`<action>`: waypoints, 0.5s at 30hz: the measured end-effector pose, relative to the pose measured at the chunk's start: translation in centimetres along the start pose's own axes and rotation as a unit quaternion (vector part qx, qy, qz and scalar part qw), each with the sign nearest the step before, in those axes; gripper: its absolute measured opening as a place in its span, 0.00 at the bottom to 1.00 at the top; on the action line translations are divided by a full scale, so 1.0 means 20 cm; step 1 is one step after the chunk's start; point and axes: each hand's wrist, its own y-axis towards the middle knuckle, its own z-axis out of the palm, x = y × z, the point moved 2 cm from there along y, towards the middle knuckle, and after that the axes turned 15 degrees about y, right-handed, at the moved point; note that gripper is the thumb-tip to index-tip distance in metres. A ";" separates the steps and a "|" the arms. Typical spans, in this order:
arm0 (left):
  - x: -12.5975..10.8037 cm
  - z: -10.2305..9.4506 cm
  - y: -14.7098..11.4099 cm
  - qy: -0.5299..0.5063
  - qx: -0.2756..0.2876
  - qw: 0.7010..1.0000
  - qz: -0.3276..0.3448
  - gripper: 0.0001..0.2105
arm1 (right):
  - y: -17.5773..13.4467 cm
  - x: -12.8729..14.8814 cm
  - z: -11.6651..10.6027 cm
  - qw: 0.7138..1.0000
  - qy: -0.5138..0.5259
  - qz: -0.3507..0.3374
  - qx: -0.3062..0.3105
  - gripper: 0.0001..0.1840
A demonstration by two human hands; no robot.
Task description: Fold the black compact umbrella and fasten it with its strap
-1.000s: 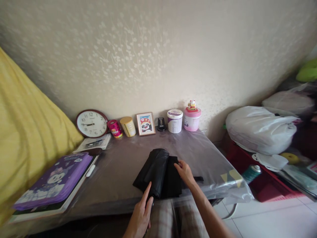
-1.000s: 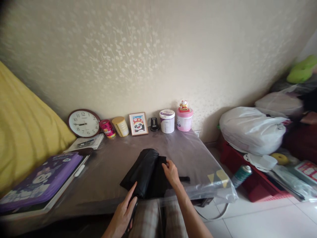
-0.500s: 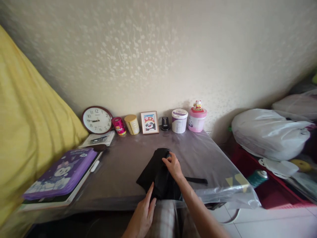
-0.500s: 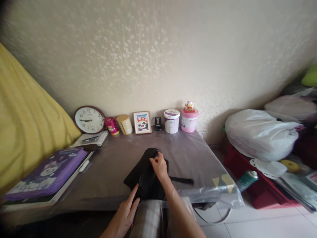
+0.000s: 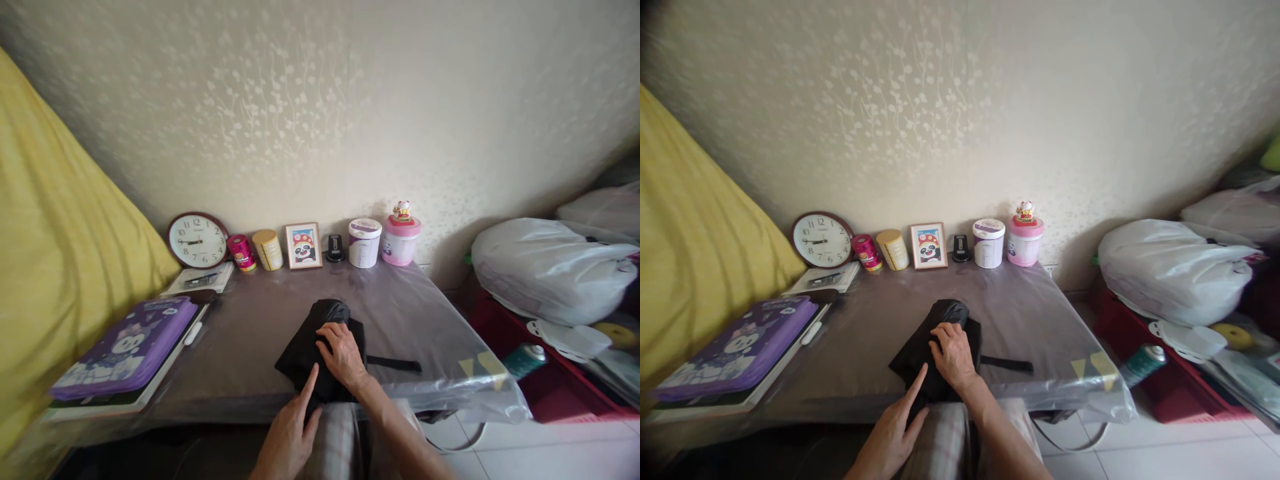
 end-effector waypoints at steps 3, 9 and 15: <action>0.01 0.01 0.01 -0.009 -0.006 1.000 -0.003 0.27 | -0.06 0.02 -0.03 0.998 0.040 -0.038 0.005 0.10; 0.05 0.06 0.00 -0.016 -0.028 0.999 0.005 0.26 | -0.13 -0.04 -0.07 0.997 0.050 -0.062 0.001 0.12; 0.06 0.06 0.00 -0.015 -0.022 1.000 -0.004 0.25 | 0.13 -0.28 -0.11 0.999 -0.031 -0.027 -0.023 0.14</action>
